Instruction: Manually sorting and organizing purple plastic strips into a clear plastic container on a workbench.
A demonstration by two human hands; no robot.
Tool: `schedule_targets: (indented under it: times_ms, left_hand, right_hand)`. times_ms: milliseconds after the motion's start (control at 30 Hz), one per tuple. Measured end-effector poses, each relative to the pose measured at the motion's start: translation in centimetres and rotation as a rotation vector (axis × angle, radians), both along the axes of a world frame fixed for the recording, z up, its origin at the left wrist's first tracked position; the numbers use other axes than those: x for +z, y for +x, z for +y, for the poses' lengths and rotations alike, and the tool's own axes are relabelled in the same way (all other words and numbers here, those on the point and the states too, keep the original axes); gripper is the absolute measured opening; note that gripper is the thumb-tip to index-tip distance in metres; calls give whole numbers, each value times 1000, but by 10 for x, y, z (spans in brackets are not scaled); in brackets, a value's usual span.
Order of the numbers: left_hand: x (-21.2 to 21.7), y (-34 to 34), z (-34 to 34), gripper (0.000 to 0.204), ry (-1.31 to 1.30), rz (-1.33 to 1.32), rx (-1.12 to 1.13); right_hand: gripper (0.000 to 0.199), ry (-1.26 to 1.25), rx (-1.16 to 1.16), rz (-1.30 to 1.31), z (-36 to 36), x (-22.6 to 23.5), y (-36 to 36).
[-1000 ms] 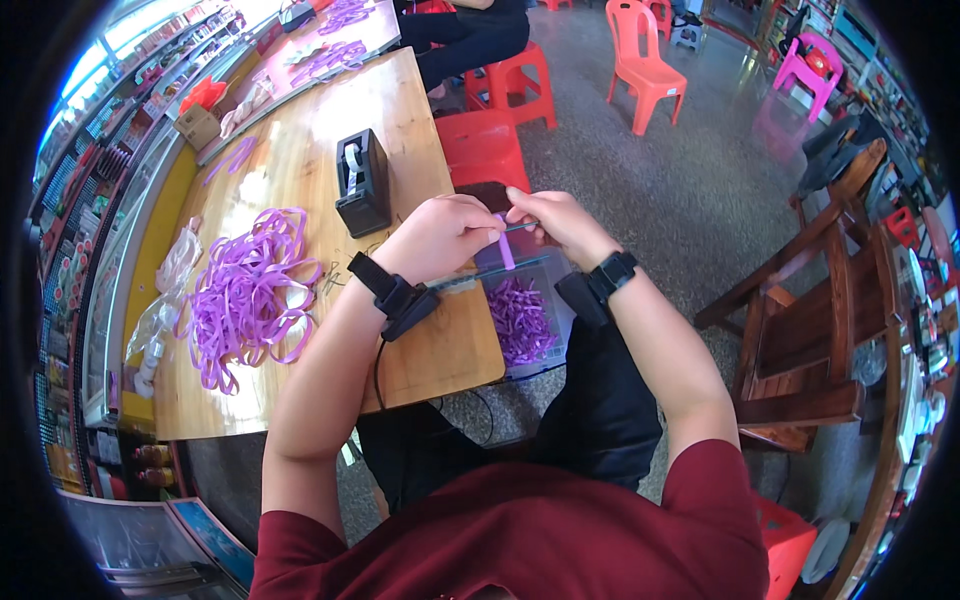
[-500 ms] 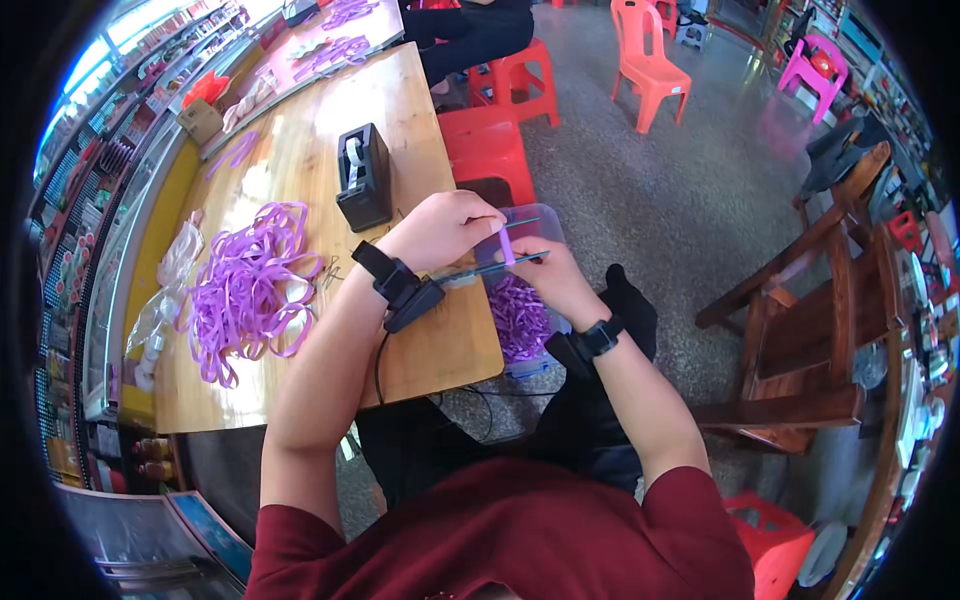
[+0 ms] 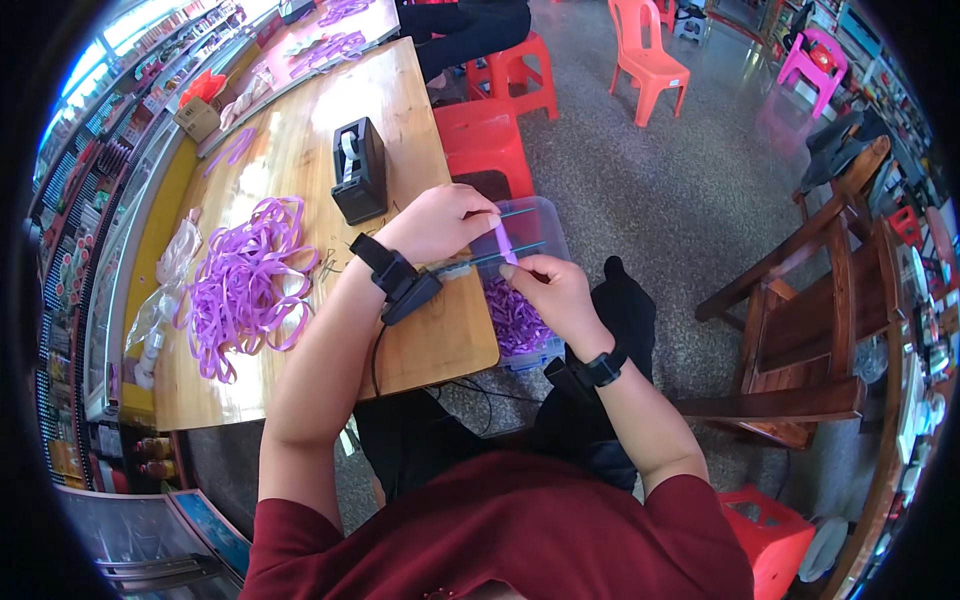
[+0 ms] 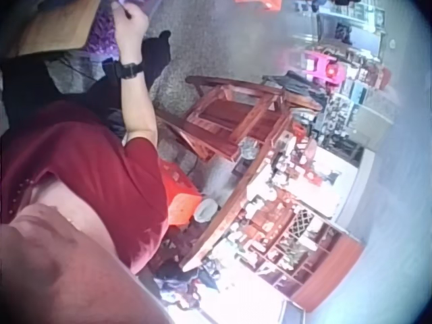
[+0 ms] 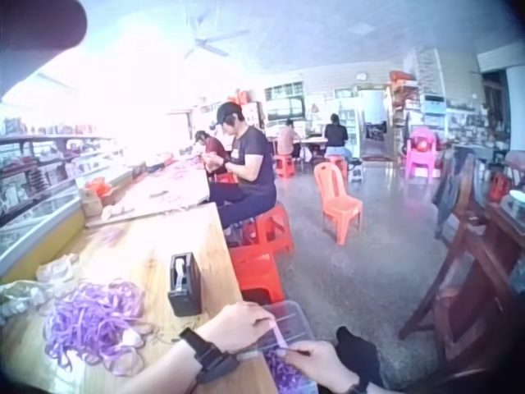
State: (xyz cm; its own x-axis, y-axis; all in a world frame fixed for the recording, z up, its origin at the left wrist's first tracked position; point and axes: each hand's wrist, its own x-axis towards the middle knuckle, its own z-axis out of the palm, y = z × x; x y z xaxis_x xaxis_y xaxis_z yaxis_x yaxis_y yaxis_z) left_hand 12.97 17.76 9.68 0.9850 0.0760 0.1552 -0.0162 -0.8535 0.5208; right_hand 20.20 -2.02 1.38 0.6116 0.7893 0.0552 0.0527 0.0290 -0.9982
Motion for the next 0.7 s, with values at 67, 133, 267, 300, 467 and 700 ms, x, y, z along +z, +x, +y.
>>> schedule_targets:
  times_ms: [67,133,267,300,467,700]
  left_hand:
    - [3,1,-3,24,54,39,12]
    - [3,0,-2,24,47,29,10]
    - [3,-1,-1,25,45,27,-1]
    - [3,-1,-1,25,45,28,-1]
    - [4,0,-1,24,31,42,-4]
    - [3,-4,-1,24,32,19,10]
  right_hand:
    - [22,-39,-28,-157,0,-5,3]
    - [27,-33,37,81,-3,2,7]
    - [38,77,258,727,0,4,13]
    - [38,77,257,728,0,4,14]
    - [30,62,194,631,5,-6,15]
    - [28,30,95,428,2,-4,4]
